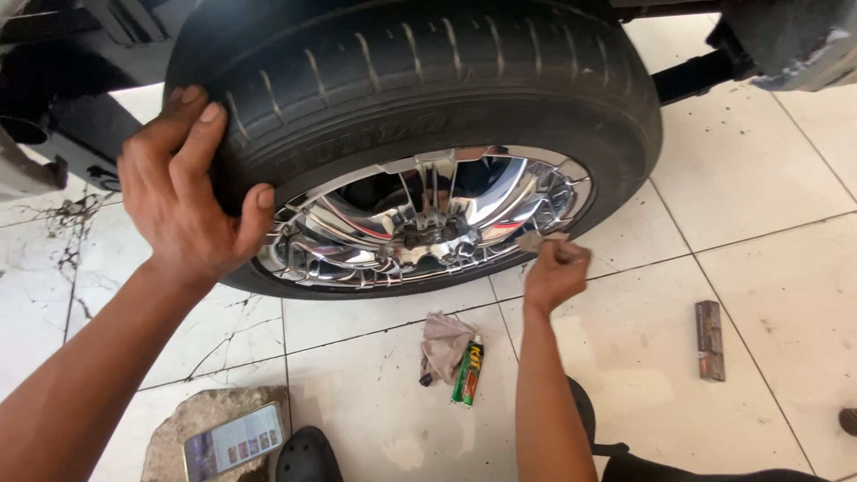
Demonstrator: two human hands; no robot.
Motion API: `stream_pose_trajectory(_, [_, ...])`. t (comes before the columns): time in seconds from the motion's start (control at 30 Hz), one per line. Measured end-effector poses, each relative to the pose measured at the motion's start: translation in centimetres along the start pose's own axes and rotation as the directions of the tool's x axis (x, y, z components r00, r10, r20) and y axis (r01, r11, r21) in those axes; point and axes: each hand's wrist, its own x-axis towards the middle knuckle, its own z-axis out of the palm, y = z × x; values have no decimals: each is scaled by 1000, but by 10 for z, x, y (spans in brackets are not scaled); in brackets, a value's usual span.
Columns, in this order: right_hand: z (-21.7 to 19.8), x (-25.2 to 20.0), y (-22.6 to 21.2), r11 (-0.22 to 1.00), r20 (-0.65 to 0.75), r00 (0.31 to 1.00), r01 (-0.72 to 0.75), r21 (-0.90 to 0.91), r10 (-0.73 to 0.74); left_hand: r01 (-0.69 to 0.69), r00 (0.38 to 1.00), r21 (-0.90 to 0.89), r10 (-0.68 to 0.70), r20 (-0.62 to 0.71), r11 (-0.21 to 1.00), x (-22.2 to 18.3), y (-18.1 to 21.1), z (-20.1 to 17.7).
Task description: Clean and polish a chrome car wheel using a rag and polish compound.
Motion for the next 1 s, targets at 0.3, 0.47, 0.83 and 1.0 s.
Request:
stream_pose_trajectory(0.3, [29,-40,61,999,10,1000,1,54,-1,0,1000,-7,0,-9,1000,-15,-7,6])
stream_pose_trajectory(0.47, [64,-104,131,991,-14,993,-118,-64,117,27,1000,-21,-27,4,999,-16,-3,3])
stream_pose_trajectory(0.83, [136,-241,139,598,409,524,-798,-70,747,137,990,-118,-136,22,983,-23,-4,2])
stream_pose_trajectory(1.0, [135,-251,106,356,825,-25,-895,-270,564,181,980,-70,-173,100,981,-22,-6,-21])
